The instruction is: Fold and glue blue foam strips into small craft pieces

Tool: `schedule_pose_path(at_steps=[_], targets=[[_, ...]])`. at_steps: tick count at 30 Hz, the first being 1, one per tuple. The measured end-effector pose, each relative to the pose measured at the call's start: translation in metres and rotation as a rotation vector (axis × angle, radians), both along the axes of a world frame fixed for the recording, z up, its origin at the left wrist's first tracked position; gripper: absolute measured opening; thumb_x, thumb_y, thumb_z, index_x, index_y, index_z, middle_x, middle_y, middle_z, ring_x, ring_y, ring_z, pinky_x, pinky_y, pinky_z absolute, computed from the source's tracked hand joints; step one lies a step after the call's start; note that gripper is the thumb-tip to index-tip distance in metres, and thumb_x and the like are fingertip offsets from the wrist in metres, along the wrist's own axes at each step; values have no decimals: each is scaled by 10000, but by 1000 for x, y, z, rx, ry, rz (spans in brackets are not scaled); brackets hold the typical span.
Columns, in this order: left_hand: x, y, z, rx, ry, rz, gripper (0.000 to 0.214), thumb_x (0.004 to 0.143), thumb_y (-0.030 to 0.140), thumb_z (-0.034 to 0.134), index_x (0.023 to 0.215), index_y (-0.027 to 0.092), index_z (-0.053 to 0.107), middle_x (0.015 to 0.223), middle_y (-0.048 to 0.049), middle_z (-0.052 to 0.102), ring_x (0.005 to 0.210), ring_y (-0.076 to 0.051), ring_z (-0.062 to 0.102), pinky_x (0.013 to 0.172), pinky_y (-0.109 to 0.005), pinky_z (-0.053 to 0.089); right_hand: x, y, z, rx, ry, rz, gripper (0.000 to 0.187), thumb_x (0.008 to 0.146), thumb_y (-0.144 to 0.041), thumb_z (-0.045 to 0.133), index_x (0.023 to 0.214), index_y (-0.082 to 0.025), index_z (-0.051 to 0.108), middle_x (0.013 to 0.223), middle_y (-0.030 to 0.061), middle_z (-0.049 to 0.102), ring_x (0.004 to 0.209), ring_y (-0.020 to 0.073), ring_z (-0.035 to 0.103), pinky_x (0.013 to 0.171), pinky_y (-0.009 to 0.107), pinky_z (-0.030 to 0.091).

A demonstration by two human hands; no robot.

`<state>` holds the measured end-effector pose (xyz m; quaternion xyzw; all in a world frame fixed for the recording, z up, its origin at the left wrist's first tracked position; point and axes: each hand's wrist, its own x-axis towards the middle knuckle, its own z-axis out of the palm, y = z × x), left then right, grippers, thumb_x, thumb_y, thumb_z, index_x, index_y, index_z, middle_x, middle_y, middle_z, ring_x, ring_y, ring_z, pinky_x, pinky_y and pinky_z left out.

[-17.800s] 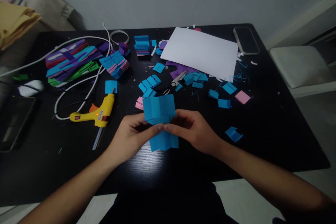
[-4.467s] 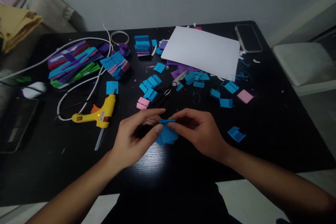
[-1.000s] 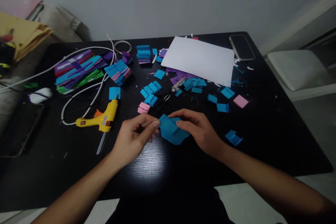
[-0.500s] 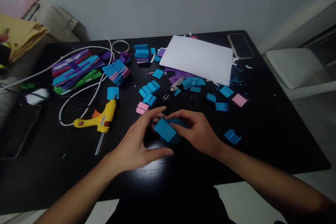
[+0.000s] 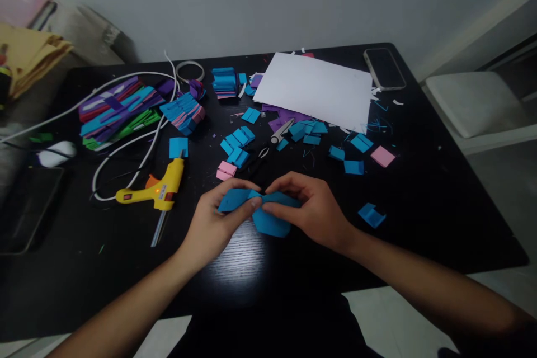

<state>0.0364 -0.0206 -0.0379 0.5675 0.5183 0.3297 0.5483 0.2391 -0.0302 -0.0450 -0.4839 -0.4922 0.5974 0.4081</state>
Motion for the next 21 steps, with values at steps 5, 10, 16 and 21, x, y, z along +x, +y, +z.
schedule_pose_path(at_steps=[5,10,16,21], targets=[[-3,1,3,-76,-51,-11,179,894,353,766,879,187,703,720,20,699,656,-137,656,635,-241,523,0,0,2,-10,11,-37,321,768,-249,882,1057,-215,747,923,19,801,829,172,756,690,252,587],[-2,-1,5,-37,-52,-7,171,902,337,749,867,190,669,728,20,678,660,-144,656,630,-251,524,0,0,2,-92,57,-71,298,749,-294,903,987,-197,752,863,27,796,751,173,744,650,262,581],[-1,-5,1,67,13,15,217,882,330,778,1062,220,726,919,-17,734,797,-178,703,695,-278,549,0,1,-1,58,-13,-79,181,787,-230,863,937,-212,764,902,14,790,852,179,746,724,268,580],[-15,3,8,153,58,-126,187,935,292,697,1102,216,735,962,-37,758,820,-182,699,696,-277,534,3,4,-1,145,-122,-96,148,815,-209,829,952,-230,779,926,6,784,881,187,734,776,297,570]])
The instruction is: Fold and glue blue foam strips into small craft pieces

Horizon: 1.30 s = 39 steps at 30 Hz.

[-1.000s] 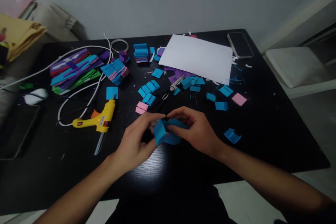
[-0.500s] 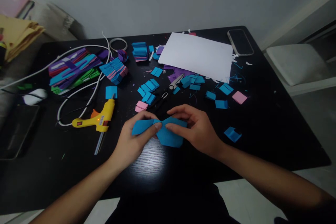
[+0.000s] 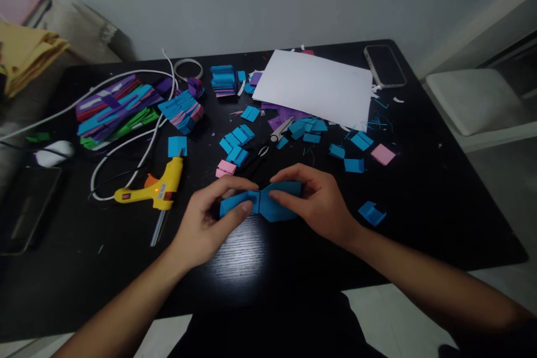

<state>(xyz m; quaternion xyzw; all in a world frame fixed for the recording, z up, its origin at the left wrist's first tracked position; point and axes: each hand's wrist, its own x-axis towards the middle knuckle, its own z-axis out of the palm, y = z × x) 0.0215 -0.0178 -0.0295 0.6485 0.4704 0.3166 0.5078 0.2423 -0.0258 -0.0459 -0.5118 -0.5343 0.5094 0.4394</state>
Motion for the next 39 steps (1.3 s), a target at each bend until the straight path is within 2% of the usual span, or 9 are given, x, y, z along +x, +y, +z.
schedule_pose_path(at_steps=[2,4,9,14,21,28,32,35,39], targets=[[-5,5,4,-23,-18,-92,182,934,270,679,1091,202,741,1039,-61,764,934,-214,711,790,-303,552,1,0,0,16,-37,0,146,821,-205,822,960,-235,788,939,9,786,888,192,732,791,309,568],[-7,9,5,-80,-52,-120,166,922,264,682,1059,187,736,1055,-77,763,990,-234,716,836,-321,564,1,-1,0,13,-60,22,152,828,-209,816,974,-243,794,943,10,789,889,197,733,787,315,569],[-2,9,-2,-111,17,-82,104,889,255,751,958,183,720,847,-31,751,800,-171,718,755,-274,570,-2,-6,0,-56,-35,93,244,825,-233,820,1062,-251,764,930,9,785,840,190,736,715,298,568],[1,5,-9,-120,6,-86,123,906,275,751,994,190,764,862,-36,794,789,-172,747,731,-265,584,-3,-7,0,-102,-18,85,213,807,-273,840,991,-223,744,886,13,768,778,178,715,653,278,545],[4,4,-7,-140,-78,-69,34,894,196,742,924,180,738,802,-10,764,748,-138,726,695,-222,565,-3,-5,1,-81,-10,114,74,833,-241,805,901,-222,783,863,10,774,795,175,703,703,286,538],[3,8,-2,-195,-119,-52,47,870,170,744,904,182,774,836,-34,796,764,-160,743,707,-249,589,1,3,2,-208,105,146,121,827,-184,710,880,-227,809,913,21,806,858,195,734,762,319,567],[0,7,-2,-131,-47,-26,50,861,206,762,893,195,798,836,-36,797,758,-173,734,685,-260,579,6,5,5,-227,137,181,189,832,-192,650,928,-226,808,929,20,798,865,192,726,772,317,561],[1,5,-3,-27,25,3,51,872,209,756,891,211,803,866,-31,803,796,-179,738,713,-270,572,6,5,6,-262,202,234,199,867,-275,672,1016,-221,793,933,23,786,860,189,722,772,312,560],[0,3,0,111,50,-42,76,894,170,730,881,216,789,894,-26,800,827,-172,741,769,-280,571,3,4,4,-264,88,208,193,862,-383,775,931,-203,793,870,33,782,814,193,719,762,324,568]])
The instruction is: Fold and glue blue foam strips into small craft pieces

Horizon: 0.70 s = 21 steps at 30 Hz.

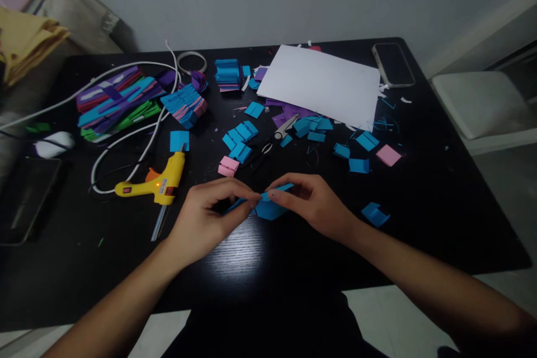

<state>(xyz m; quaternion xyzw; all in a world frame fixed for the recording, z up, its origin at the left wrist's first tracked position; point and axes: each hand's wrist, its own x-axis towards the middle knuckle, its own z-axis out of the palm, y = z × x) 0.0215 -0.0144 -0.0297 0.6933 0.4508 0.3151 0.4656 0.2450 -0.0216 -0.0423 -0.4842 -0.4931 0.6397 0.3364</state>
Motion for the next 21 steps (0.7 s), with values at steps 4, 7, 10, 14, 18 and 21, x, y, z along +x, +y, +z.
schedule_pose_path(at_steps=[4,7,10,14,18,21], targets=[[-6,2,5,-13,37,-70,68,903,204,723,945,213,776,912,-34,783,841,-180,729,776,-287,568,-2,-2,-3,20,-15,-3,187,843,-359,808,927,-194,786,864,33,779,796,194,720,751,331,576],[-10,5,7,-132,19,-103,154,905,254,727,1050,212,757,970,-45,785,906,-198,736,794,-283,581,-1,-4,-3,98,-90,-5,130,863,-314,789,926,-200,786,876,28,778,804,188,716,741,315,561],[-9,6,4,-226,14,-72,204,916,305,733,1095,212,758,969,-47,797,900,-199,748,779,-272,588,-1,-7,-1,174,-141,9,84,875,-271,779,931,-210,790,902,18,788,837,182,718,759,300,544],[-4,4,0,-238,54,-77,114,912,305,746,951,210,796,869,-20,789,803,-163,731,729,-239,573,-4,-8,1,216,-161,14,70,888,-269,774,921,-210,793,886,5,793,825,170,719,768,290,536],[-2,3,1,-235,47,-80,81,906,259,742,884,196,788,800,-1,767,733,-132,705,669,-204,548,-4,-7,2,204,-161,-9,86,894,-281,769,882,-201,798,841,4,784,786,157,705,733,274,525],[-2,3,1,-227,27,-55,77,905,240,736,862,190,777,772,7,755,707,-121,693,649,-193,537,-1,-3,2,129,-104,-74,118,855,-309,806,834,-194,790,772,3,757,711,153,680,651,262,513]])
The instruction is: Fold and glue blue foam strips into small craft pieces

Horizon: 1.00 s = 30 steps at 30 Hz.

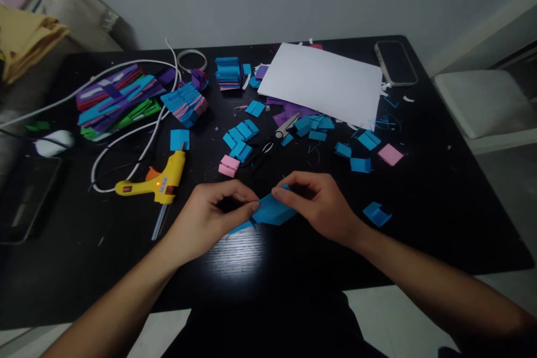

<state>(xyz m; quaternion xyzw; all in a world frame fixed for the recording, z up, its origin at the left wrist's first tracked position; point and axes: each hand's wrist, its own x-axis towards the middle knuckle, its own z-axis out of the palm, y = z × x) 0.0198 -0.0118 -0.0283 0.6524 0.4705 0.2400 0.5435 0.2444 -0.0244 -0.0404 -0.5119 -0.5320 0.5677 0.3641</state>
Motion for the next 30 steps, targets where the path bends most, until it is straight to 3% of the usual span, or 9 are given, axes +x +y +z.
schedule_pose_path(at_steps=[5,9,11,14,19,25,30], targets=[[1,0,-1,6,-21,94,73,888,246,757,844,189,773,784,-1,761,711,-123,696,657,-198,543,2,4,2,-93,123,-114,206,845,-386,815,818,-189,760,764,0,724,717,138,672,658,242,530],[3,0,-3,-28,-85,208,76,881,268,769,870,193,770,761,8,754,686,-114,686,633,-191,534,-4,0,-2,-250,290,-44,344,703,-324,937,959,-201,743,923,6,778,849,160,733,811,274,591],[5,-1,-4,-69,-123,226,88,882,279,769,883,191,761,747,13,743,667,-112,677,612,-191,523,-6,-2,-6,-290,333,-16,383,648,-265,968,943,-196,735,929,5,789,863,166,748,846,288,604],[6,-2,-7,-134,-150,186,95,885,269,756,888,177,735,757,8,733,679,-120,673,635,-210,520,-7,-3,-10,-269,348,-58,337,677,-252,951,928,-190,735,917,12,795,881,171,759,857,296,614],[8,-4,-8,-198,-168,10,110,879,234,744,965,179,703,908,-14,752,857,-160,699,816,-271,552,-5,-2,-9,-165,275,-115,318,688,-223,944,933,-198,743,876,1,789,804,146,746,751,251,605],[8,-1,-6,-90,-216,76,90,914,251,738,975,189,716,802,15,720,729,-117,660,693,-219,531,-5,-6,-5,-89,213,13,232,754,-207,900,952,-200,778,865,-3,791,780,135,745,738,243,601],[7,-2,-9,-76,-222,147,62,910,234,746,902,181,714,726,20,719,660,-113,663,647,-215,545,-3,-4,-2,-83,184,-44,281,776,-249,886,1020,-202,757,938,24,807,876,170,772,806,282,616]])
